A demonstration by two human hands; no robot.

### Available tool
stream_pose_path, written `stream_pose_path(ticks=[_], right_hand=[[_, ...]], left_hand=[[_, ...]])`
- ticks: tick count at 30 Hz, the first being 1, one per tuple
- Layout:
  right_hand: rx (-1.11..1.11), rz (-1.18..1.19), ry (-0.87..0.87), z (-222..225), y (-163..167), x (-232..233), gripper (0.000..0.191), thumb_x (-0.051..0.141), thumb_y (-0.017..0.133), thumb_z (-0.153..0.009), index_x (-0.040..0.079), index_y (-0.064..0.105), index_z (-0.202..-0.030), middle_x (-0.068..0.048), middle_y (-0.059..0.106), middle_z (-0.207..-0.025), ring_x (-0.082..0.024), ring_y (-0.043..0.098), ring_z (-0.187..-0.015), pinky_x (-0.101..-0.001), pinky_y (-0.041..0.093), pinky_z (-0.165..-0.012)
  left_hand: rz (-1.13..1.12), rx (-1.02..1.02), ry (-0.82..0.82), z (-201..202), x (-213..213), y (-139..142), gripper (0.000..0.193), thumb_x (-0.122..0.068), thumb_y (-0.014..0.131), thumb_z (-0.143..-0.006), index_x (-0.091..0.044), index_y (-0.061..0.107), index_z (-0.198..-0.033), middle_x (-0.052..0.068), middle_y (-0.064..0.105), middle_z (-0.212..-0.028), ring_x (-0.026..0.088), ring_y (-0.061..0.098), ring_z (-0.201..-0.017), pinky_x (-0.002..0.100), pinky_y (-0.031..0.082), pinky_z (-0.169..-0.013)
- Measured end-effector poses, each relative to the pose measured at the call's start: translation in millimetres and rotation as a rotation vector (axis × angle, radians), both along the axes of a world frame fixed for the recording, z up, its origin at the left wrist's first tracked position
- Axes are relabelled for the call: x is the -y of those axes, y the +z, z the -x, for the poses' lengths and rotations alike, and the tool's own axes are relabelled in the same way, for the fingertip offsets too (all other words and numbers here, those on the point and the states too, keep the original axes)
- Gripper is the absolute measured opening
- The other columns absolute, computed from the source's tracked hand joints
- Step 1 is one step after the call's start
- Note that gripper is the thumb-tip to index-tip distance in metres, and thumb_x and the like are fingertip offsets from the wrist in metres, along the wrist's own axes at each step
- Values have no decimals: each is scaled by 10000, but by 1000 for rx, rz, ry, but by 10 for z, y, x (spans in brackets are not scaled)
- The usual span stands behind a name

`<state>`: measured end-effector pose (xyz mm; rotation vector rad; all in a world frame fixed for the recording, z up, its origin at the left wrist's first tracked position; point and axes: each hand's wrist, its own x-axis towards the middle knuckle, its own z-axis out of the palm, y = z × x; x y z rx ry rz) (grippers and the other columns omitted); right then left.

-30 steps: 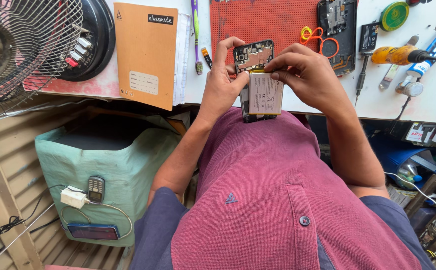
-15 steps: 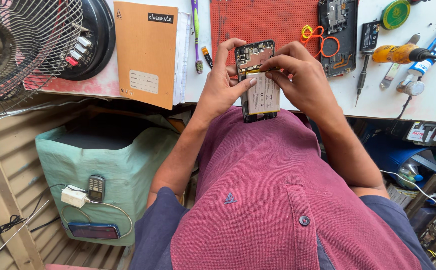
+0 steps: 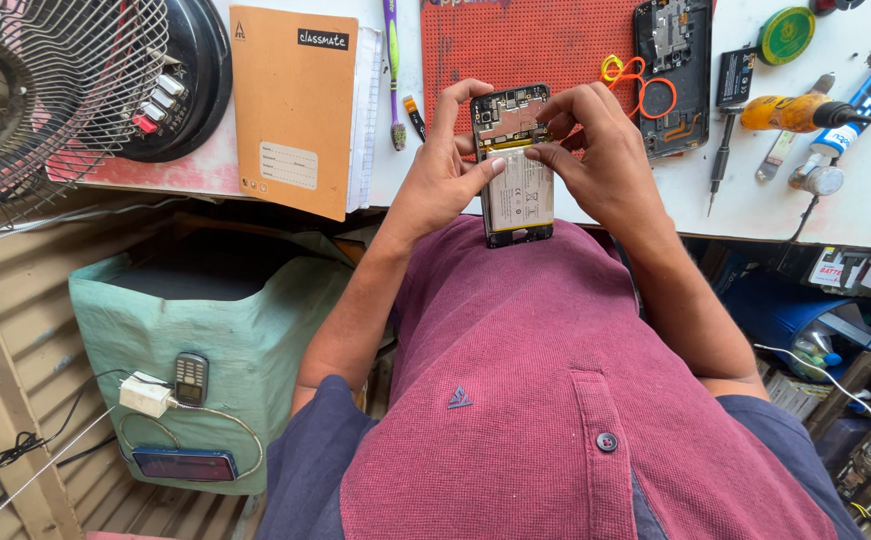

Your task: The person removes a rubber band from a disassembled smartphone, then places the battery into the phone chassis and secures it by screwing in several screws with a screwdriver. The person works at a repair bench with tools and parts visible.

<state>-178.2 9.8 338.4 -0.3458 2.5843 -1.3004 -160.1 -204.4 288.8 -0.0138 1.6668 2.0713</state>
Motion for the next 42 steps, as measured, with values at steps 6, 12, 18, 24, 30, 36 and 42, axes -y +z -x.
stream_pose_path(ticks=[6, 12, 18, 24, 30, 36, 42], right_hand=[[24, 29, -54, -51, -129, -60, 367, 13, 878, -902, 14, 607, -1150, -71, 576, -1021, -144, 626, -888, -286, 597, -773], [285, 467, -173, -138, -236, -176, 433, -6, 791, -942, 22, 555, -1304, -40, 615, -1180, -115, 626, -1114, -278, 582, -910], [747, 737, -231, -220, -312, -303, 389, -10, 682, -958, -17, 604, -1339, -124, 706, -1199, -185, 706, -1063, -314, 612, -862], [739, 720, -227, -256, -366, -377, 311, 21, 719, -948, -35, 651, -1246, -105, 717, -1166, -175, 717, -1033, -317, 623, -854], [669, 636, -172, -240, -395, -393, 280, 5, 715, -961, -34, 646, -1229, -82, 712, -1128, -153, 707, -1001, -296, 612, -835], [644, 647, -193, -188, -394, -381, 260, 56, 685, -981, -11, 638, -1227, -59, 714, -1119, -120, 705, -992, -282, 614, -827], [563, 667, -244, -131, -373, -360, 222, 119, 708, -1023, -9, 644, -1194, -56, 723, -1063, -113, 696, -939, -275, 598, -813]], left_hand=[[-28, -16, -9, -24, 17, -12, 674, 40, 630, -1017, -164, 236, -1524, 191, 750, -1121, 202, 781, -989, 319, 654, -797], [-52, -27, -20, -23, 17, -37, 664, 45, 600, -1030, -163, 224, -1537, 187, 742, -1142, 195, 776, -1010, 328, 658, -828], [-99, -39, -50, -12, 32, -44, 661, 53, 584, -1045, -165, 214, -1547, 202, 736, -1153, 213, 765, -1047, 352, 658, -862], [-195, -1, -92, 21, 53, -40, 662, 58, 558, -1057, -170, 186, -1554, 218, 710, -1220, 230, 738, -1136, 390, 662, -929], [-120, -1, -107, 44, 55, -32, 665, 47, 567, -1046, -169, 184, -1545, 226, 719, -1213, 250, 764, -1111, 391, 636, -899], [-50, -92, -33, 22, 6, 136, 675, 61, 604, -1027, -164, 232, -1543, 221, 703, -1288, 236, 755, -1112, 359, 651, -842], [116, -155, -48, -2, -62, 366, 652, 9, 619, -1030, -198, 262, -1535, 212, 770, -1204, 250, 805, -1068, 345, 665, -847]])
